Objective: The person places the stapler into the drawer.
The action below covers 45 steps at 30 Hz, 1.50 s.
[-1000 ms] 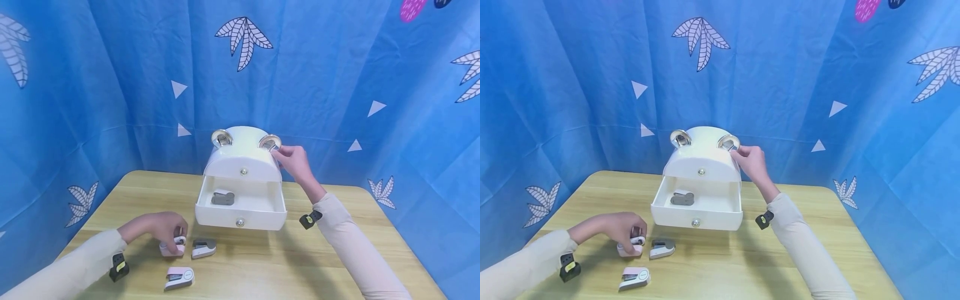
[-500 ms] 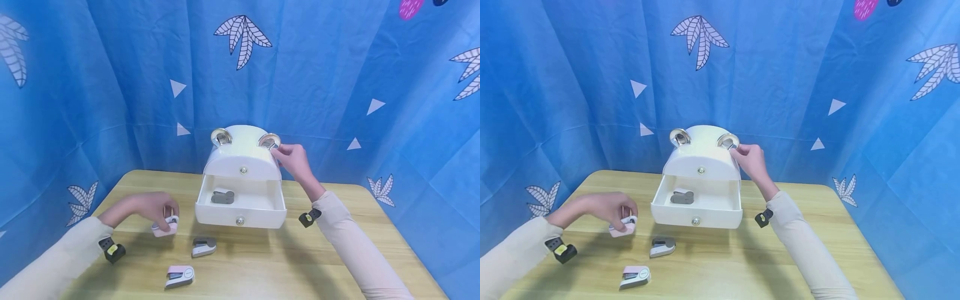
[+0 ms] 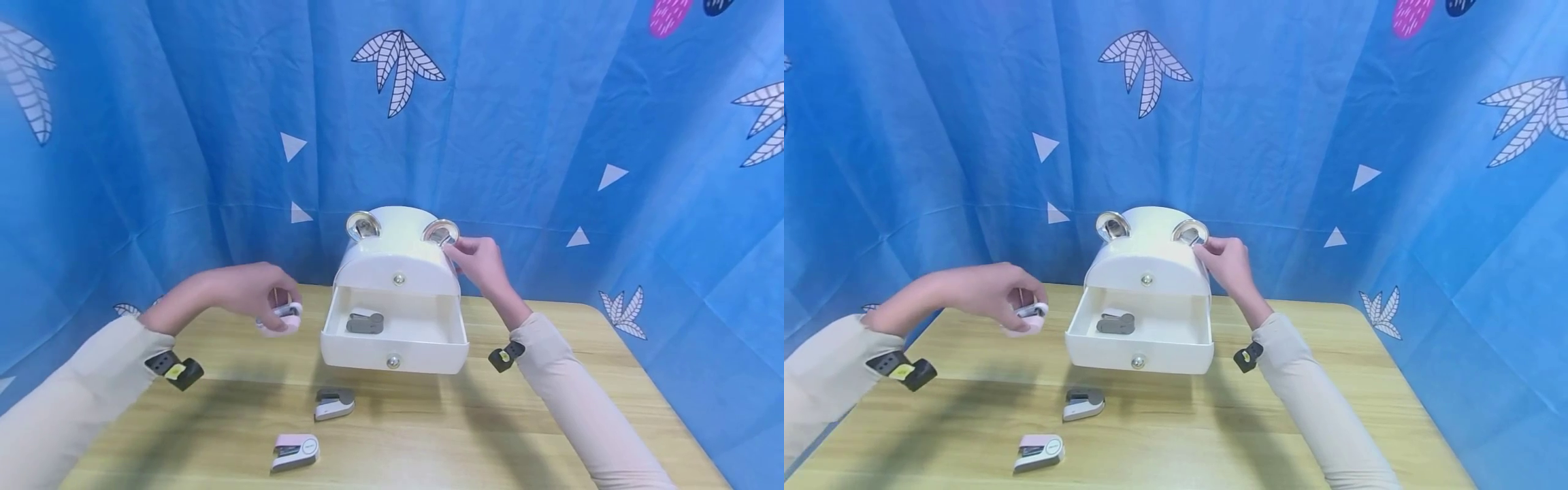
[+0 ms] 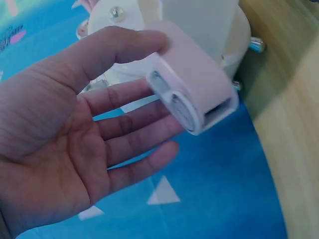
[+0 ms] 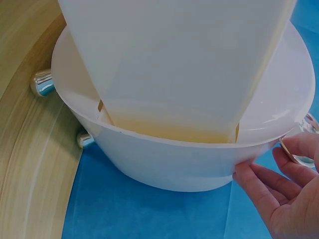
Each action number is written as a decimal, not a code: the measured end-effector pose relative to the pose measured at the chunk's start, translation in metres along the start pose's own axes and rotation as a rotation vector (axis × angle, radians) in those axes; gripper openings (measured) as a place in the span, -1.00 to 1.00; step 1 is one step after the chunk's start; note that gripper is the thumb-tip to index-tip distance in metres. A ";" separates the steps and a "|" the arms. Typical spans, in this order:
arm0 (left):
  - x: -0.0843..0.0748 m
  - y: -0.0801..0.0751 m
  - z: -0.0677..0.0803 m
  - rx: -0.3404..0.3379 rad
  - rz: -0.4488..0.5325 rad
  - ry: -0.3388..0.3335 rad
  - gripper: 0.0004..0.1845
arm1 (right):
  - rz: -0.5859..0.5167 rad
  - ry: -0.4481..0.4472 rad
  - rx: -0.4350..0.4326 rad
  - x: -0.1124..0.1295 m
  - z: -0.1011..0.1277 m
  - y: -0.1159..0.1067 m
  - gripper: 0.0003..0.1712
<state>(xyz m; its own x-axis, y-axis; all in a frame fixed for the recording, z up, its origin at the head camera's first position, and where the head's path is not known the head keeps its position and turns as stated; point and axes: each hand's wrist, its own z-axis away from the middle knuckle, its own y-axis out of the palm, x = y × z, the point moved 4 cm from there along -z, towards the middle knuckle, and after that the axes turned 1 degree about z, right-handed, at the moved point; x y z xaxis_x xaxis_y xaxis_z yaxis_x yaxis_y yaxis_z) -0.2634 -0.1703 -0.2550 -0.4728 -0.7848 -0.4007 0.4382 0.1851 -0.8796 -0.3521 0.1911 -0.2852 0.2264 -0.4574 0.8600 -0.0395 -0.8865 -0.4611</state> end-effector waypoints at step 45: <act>-0.139 0.025 -0.113 -0.196 -0.351 0.379 -0.76 | 0.012 -0.037 -0.002 -0.006 -0.003 0.001 -0.69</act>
<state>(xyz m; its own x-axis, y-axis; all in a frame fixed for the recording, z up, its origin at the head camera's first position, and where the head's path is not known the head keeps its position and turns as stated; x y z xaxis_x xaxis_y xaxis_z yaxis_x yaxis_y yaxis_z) -0.2736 0.0102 -0.2505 -0.8229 -0.5580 -0.1069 0.0709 0.0859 -0.9938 -0.3564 0.1924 -0.2904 0.2619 -0.4647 0.8459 -0.0441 -0.8813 -0.4705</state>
